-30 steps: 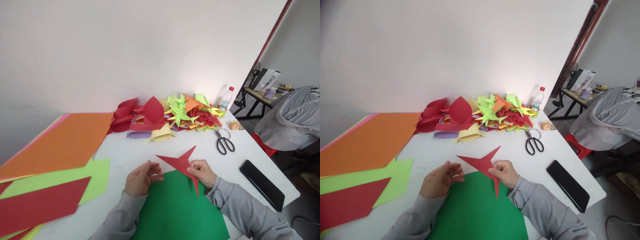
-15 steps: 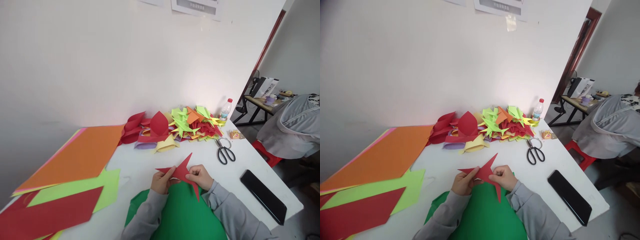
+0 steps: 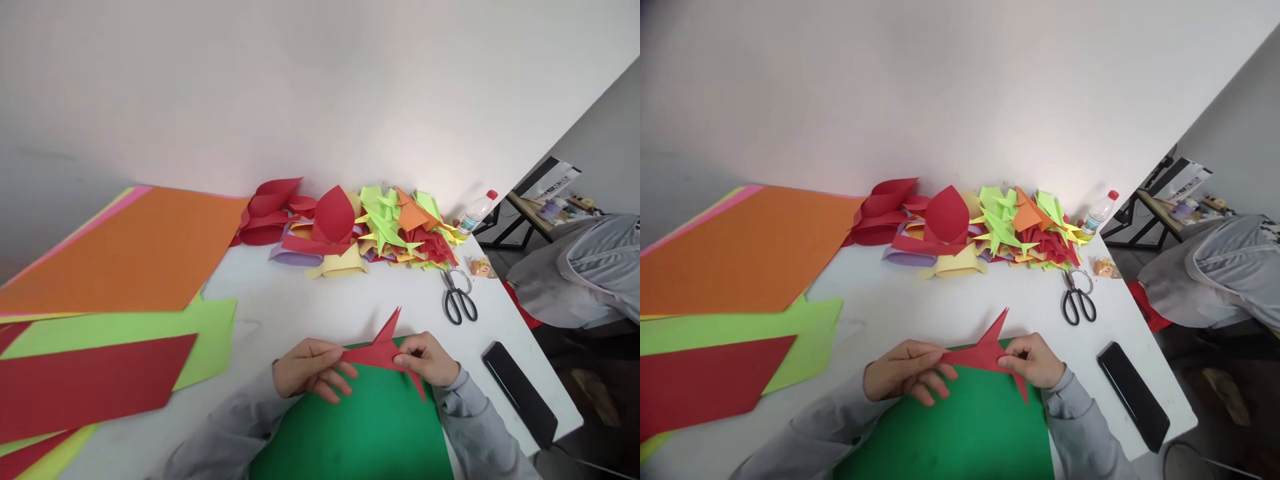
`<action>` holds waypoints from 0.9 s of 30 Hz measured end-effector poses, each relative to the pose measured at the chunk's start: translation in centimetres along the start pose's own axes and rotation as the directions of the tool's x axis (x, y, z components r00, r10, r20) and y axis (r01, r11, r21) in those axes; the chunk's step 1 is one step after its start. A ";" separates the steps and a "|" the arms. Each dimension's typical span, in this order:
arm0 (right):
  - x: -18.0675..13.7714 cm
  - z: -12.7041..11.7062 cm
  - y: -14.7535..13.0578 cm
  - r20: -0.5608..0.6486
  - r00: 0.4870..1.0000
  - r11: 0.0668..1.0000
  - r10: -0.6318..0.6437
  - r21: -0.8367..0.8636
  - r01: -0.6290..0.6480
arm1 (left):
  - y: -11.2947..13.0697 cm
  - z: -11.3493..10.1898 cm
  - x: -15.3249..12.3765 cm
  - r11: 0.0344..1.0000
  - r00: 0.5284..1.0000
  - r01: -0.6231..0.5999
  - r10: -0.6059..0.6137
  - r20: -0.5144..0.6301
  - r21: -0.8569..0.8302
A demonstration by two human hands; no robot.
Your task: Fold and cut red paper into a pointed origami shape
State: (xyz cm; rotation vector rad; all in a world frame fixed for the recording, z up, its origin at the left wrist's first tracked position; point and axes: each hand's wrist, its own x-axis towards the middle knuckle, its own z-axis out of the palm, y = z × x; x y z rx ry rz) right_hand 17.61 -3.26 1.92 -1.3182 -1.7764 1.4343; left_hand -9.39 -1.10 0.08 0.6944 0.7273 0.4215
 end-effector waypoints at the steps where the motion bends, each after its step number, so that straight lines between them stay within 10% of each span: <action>1: -0.1 0.1 0.0 -0.004 1.000 1.000 0.008 -0.010 -0.008 | 0.1 -0.2 -0.2 1.000 0.998 0.016 -0.016 0.056 0.000; 6: -0.5 0.2 -0.4 -0.027 0.998 0.996 0.050 -0.079 -0.052 | 0.5 -1.4 -0.7 0.998 0.992 -0.043 0.037 0.120 0.052; 8: -1.0 0.2 -0.6 -0.037 0.997 0.990 0.071 -0.123 -0.075 | 0.4 -1.6 -0.5 0.940 0.961 -0.249 0.270 -0.063 0.233; 10: -1.5 0.3 -0.7 -0.035 0.995 0.979 0.092 -0.181 -0.097 | -0.2 -1.2 -0.1 0.646 0.733 -0.420 0.656 -0.182 0.637; 13: -2.1 0.9 -0.7 -0.008 0.993 0.954 0.119 -0.277 -0.116 | -1.8 0.5 0.9 0.038 0.395 -0.485 0.901 0.180 0.874; 16: -2.4 1.4 -0.9 -0.007 0.991 0.920 0.134 -0.371 -0.127 | -3.6 2.3 1.8 -0.204 0.394 -0.337 0.856 0.335 0.919; 20: -2.3 2.0 -1.8 -0.055 0.988 0.861 0.144 -0.485 -0.152 | -4.6 2.9 2.4 -0.203 0.548 -0.284 0.768 0.332 0.937; 27: -1.5 3.1 -3.1 -0.248 0.962 0.830 0.118 -0.507 -0.232 | -4.6 2.6 2.6 -0.193 0.548 -0.311 0.763 0.342 0.930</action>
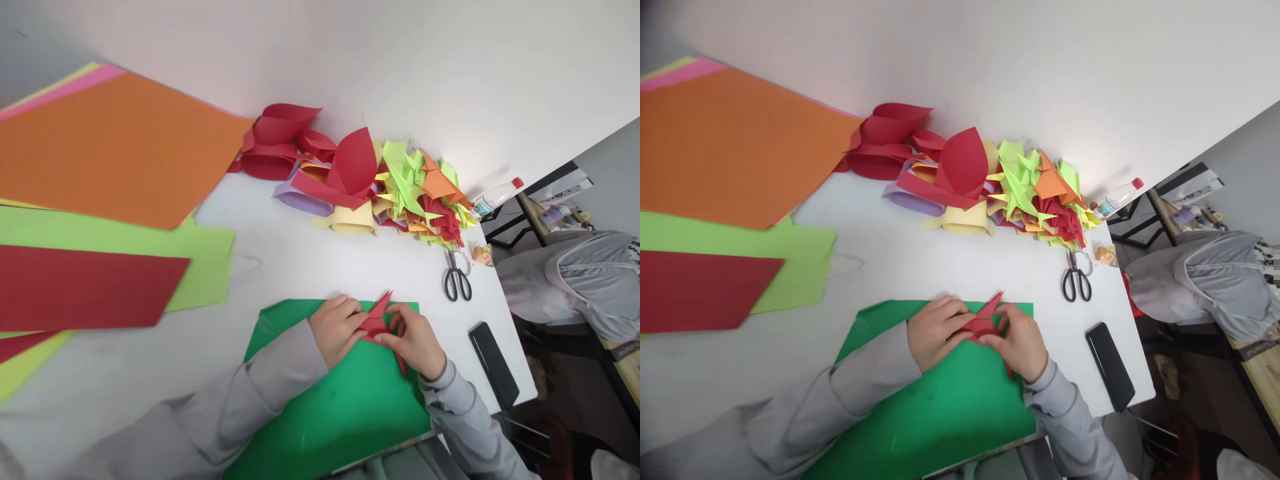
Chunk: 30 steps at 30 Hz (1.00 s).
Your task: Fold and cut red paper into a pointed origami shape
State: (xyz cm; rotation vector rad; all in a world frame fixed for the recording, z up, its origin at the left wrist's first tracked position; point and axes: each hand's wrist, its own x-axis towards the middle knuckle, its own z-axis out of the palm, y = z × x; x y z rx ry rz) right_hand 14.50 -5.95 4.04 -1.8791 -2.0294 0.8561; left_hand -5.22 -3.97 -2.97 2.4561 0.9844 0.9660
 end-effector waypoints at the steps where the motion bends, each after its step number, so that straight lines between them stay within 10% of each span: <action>1: 0.1 0.2 -0.1 0.009 1.000 1.000 0.024 0.011 -0.024 | 0.1 0.0 0.0 1.000 1.000 -0.001 0.001 -0.007 -0.001; 6: 0.4 1.1 -0.3 -0.013 0.999 0.997 0.052 0.055 -0.052 | 0.5 -0.2 -0.2 1.000 0.997 0.012 -0.014 -0.076 -0.026; 11: -0.4 1.6 -0.1 -0.157 0.969 0.973 -0.191 0.098 0.208 | 0.9 -0.5 -0.3 0.997 0.994 0.019 -0.028 -0.109 -0.076; 30: 0.5 -0.1 -0.5 0.106 0.930 0.925 -0.351 0.191 0.328 | 1.2 -1.0 -0.2 0.978 0.989 0.064 -0.089 -0.119 -0.200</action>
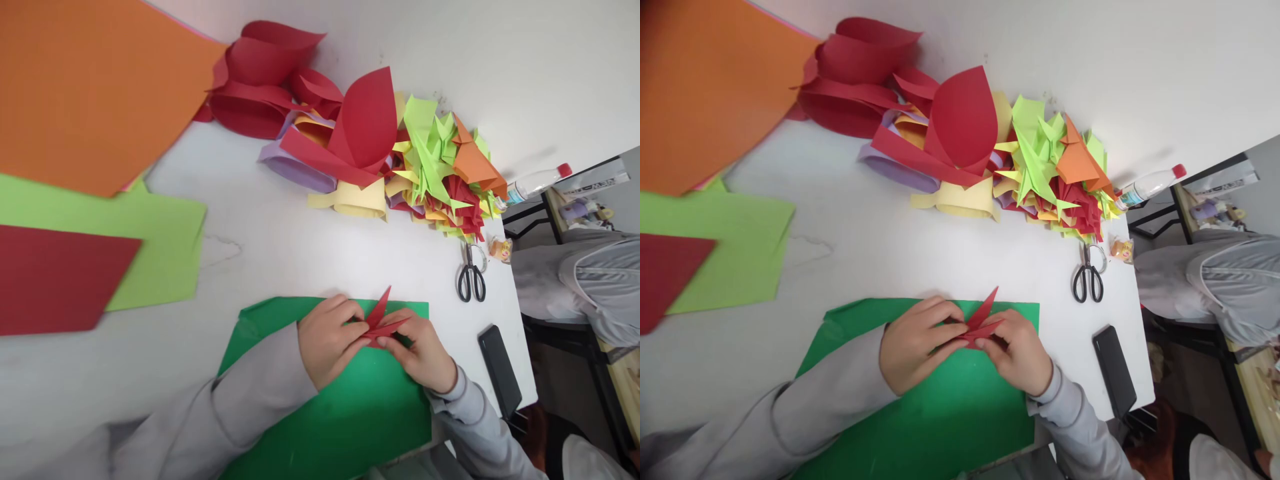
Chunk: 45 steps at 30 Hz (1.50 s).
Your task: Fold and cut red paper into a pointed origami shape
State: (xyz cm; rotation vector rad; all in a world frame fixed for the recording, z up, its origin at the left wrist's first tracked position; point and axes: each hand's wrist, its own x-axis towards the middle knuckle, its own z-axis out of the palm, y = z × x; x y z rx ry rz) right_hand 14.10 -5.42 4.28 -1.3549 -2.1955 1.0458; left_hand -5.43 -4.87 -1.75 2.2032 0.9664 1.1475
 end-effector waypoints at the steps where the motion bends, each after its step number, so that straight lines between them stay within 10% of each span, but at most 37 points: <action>1: 0.1 0.1 0.1 -0.010 1.000 0.999 0.011 -0.032 -0.012 | 0.0 0.0 0.0 1.000 1.000 0.001 -0.001 0.000 0.014; 8: 0.7 0.3 1.1 -0.102 0.995 0.973 -0.003 -0.232 -0.021 | 0.0 0.2 0.1 0.993 1.000 -0.010 0.009 0.004 0.115; 16: 0.2 -0.8 1.3 0.038 0.970 0.949 -0.240 -0.202 0.243 | 0.1 0.4 0.1 0.971 0.998 -0.065 0.066 0.003 0.230; 27: 0.8 -2.7 2.7 0.248 0.938 0.964 -0.242 -0.052 0.262 | -0.1 0.6 -0.2 0.960 0.995 -0.098 0.087 0.052 0.263; 45: 0.1 -0.9 2.4 0.080 0.926 0.895 -0.370 -0.238 0.378 | 0.7 0.4 0.7 0.965 0.982 -0.118 0.078 0.174 0.236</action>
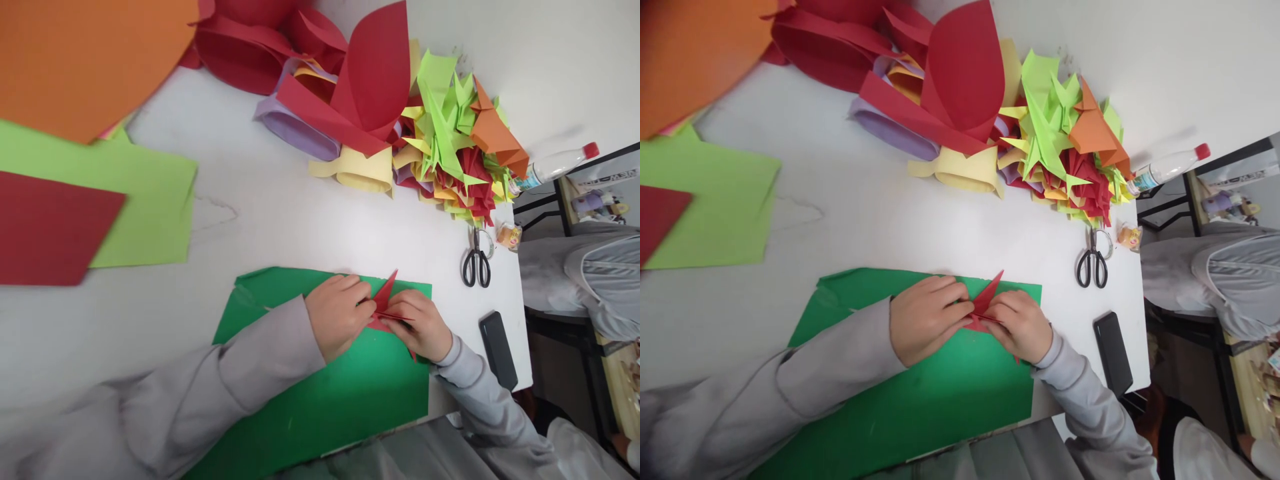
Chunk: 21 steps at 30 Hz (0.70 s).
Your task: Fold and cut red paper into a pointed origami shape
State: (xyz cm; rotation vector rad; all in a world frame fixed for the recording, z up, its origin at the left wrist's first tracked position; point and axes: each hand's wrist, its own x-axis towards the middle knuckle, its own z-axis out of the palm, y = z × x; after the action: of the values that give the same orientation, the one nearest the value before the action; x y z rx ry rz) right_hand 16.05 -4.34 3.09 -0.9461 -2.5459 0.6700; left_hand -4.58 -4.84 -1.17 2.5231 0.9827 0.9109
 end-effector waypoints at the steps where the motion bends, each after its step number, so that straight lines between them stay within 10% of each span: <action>1: 0.0 0.0 0.0 0.001 1.000 1.000 -0.006 -0.006 0.006 | 0.1 0.0 0.1 1.000 1.000 0.005 -0.006 0.020 0.027; 12: 0.0 -0.1 0.8 0.005 0.996 0.987 0.088 0.138 -0.088 | -1.1 -1.1 0.6 0.992 0.975 -0.091 0.070 0.209 0.089; 21: 1.3 -0.7 -0.1 0.140 0.962 0.921 0.233 0.286 -0.264 | 0.2 -1.3 1.5 0.990 0.964 0.138 -0.133 0.229 -0.005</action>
State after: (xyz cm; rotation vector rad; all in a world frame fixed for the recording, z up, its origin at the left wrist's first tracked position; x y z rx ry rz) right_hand 15.38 -3.29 3.85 -1.1586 -2.3317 1.1741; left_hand -4.42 -3.89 0.57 2.4396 1.0498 0.5728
